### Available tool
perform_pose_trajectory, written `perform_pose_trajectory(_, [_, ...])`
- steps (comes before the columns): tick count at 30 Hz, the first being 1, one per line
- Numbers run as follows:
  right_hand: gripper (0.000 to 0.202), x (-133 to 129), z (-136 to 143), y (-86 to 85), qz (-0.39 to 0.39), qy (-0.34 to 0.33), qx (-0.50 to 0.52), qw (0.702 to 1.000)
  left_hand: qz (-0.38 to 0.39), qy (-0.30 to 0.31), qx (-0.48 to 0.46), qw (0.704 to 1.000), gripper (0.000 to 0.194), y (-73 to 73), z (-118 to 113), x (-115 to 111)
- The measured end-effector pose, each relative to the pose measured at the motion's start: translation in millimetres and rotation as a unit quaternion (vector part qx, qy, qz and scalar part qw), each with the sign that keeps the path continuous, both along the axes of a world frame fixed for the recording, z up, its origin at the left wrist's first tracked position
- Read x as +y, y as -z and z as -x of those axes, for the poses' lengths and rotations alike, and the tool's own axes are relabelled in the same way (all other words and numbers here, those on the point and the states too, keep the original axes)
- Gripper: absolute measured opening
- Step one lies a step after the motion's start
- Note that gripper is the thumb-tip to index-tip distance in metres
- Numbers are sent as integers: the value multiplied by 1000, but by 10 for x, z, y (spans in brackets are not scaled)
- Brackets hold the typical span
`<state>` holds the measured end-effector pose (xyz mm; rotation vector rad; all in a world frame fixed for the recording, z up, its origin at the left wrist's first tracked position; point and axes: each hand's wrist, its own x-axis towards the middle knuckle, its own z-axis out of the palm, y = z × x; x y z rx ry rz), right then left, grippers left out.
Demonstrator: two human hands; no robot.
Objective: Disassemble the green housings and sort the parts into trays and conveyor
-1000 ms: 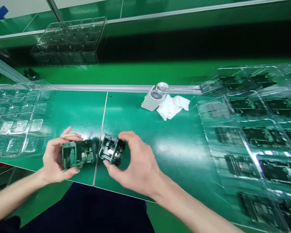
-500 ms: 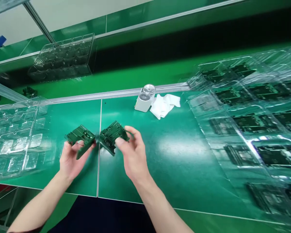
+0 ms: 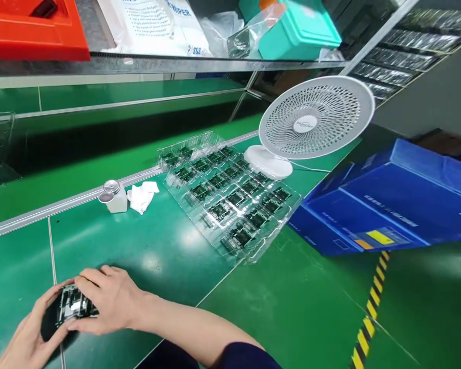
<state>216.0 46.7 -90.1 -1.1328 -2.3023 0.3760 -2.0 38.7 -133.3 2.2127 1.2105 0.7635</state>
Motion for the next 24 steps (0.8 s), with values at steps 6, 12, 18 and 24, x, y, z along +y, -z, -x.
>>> perform_pose_trajectory(6, [52, -5, -426, -126, -59, 47, 117, 990, 16, 69, 33, 997, 58, -233, -46, 353])
perform_pose_trajectory(12, [43, 748, -1680, -1023, -138, 167, 42, 975, -72, -49, 154, 984, 57, -156, -339, 1271])
perform_pose_trajectory(18, [48, 1970, -2900, -1393, -93, 470, -95, 872, -187, -97, 237, 948, 57, -3, -666, 1477])
perform_pose_trajectory(24, [41, 2752, -3417, -1270, -19, 511, -139, 848, -194, -96, 258, 942, 53, -46, -673, 1433])
